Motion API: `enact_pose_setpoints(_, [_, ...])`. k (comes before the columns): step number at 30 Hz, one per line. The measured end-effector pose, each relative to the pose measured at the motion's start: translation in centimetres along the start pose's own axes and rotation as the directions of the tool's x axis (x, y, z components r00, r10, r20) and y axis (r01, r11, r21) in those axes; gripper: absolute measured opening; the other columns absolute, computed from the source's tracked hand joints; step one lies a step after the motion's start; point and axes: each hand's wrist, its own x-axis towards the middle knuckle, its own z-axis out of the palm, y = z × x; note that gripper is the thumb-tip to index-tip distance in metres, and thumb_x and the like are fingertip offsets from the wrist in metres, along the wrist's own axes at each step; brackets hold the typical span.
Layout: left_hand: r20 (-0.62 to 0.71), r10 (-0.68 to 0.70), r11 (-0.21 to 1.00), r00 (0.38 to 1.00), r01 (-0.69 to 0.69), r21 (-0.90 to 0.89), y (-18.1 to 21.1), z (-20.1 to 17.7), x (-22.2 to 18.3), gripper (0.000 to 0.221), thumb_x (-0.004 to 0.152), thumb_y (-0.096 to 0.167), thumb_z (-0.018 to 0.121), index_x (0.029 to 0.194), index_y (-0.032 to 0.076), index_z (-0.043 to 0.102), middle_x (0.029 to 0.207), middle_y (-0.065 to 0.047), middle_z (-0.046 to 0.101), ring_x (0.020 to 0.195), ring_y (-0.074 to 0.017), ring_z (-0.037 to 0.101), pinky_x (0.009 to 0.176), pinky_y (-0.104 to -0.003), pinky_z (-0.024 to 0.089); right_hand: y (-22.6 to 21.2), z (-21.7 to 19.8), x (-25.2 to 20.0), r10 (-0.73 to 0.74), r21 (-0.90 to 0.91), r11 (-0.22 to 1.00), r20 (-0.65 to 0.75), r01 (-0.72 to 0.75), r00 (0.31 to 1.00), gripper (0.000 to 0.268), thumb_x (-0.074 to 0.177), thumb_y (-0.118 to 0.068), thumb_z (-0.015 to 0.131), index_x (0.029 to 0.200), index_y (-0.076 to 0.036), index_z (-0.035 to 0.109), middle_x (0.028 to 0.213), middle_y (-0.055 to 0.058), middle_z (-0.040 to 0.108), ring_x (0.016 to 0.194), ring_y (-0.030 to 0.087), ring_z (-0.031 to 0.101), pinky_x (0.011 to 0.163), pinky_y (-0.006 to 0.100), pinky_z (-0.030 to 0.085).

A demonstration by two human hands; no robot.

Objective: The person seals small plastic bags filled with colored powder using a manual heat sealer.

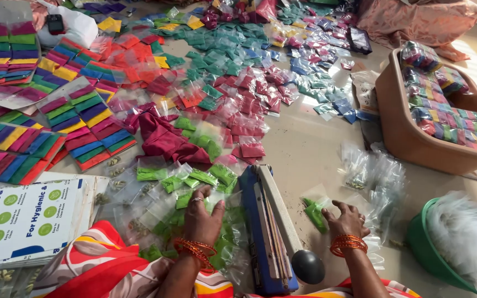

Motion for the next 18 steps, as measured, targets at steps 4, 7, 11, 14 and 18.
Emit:
enact_pose_setpoints(4, [0.112, -0.107, 0.98, 0.988, 0.124, -0.153, 0.7, 0.9, -0.7, 0.038, 0.085, 0.022, 0.077, 0.118, 0.01, 0.062, 0.113, -0.01, 0.074, 0.107, -0.0279, 0.07, 0.094, -0.041, 0.055, -0.9, -0.1, 0.2, -0.014, -0.055, 0.998, 0.046, 0.016, 0.999, 0.062, 0.078, -0.062, 0.077, 0.134, -0.037, 0.067, 0.149, 0.002, 0.053, 0.146, 0.03, 0.038, 0.114, 0.057, 0.025])
enact_pose_setpoints(7, [0.118, -0.086, 0.978, 0.989, 0.106, -0.181, 1.1, 1.0, -1.5, 0.036, 0.087, 0.02, 0.074, 0.119, 0.01, 0.063, 0.109, -0.009, 0.076, 0.104, -0.0261, 0.072, 0.089, -0.04, 0.055, -1.3, -0.1, 0.1, 0.01, -0.081, 0.997, 0.087, -0.003, 0.996, 0.065, 0.077, -0.063, 0.079, 0.135, -0.036, 0.066, 0.149, 0.001, 0.055, 0.147, 0.029, 0.039, 0.115, 0.057, 0.025])
enact_pose_setpoints(11, [0.15, -0.112, 0.973, 0.982, 0.139, -0.183, 1.4, 1.0, -2.0, 0.035, 0.088, 0.021, 0.074, 0.12, 0.01, 0.063, 0.106, -0.007, 0.077, 0.099, -0.0236, 0.073, 0.086, -0.038, 0.058, -1.4, -0.1, 0.1, -0.007, -0.093, 0.996, 0.102, 0.016, 0.995, 0.074, 0.074, -0.065, 0.08, 0.139, -0.034, 0.062, 0.148, -0.001, 0.055, 0.146, 0.029, 0.039, 0.115, 0.057, 0.026])
enact_pose_setpoints(14, [0.223, -0.163, 0.953, 0.961, 0.212, -0.218, 1.7, 0.7, -2.4, 0.034, 0.089, 0.021, 0.071, 0.12, 0.011, 0.062, 0.104, -0.006, 0.078, 0.093, -0.0208, 0.077, 0.082, -0.035, 0.06, -1.5, -0.2, -0.2, -0.012, -0.113, 0.993, 0.123, 0.026, 0.992, 0.078, 0.071, -0.064, 0.083, 0.14, -0.035, 0.061, 0.147, -0.002, 0.055, 0.145, 0.029, 0.039, 0.114, 0.056, 0.025])
enact_pose_setpoints(18, [0.298, -0.213, 0.936, 0.931, 0.281, -0.21, 2.3, 0.3, -2.4, 0.034, 0.091, 0.022, 0.069, 0.122, 0.01, 0.062, 0.105, -0.006, 0.078, 0.091, -0.0189, 0.077, 0.08, -0.033, 0.062, -1.9, -0.7, -0.4, 0.028, -0.133, 0.991, 0.149, -0.008, 0.988, 0.076, 0.07, -0.064, 0.086, 0.137, -0.037, 0.063, 0.147, 0.0, 0.054, 0.145, 0.028, 0.039, 0.114, 0.054, 0.025])
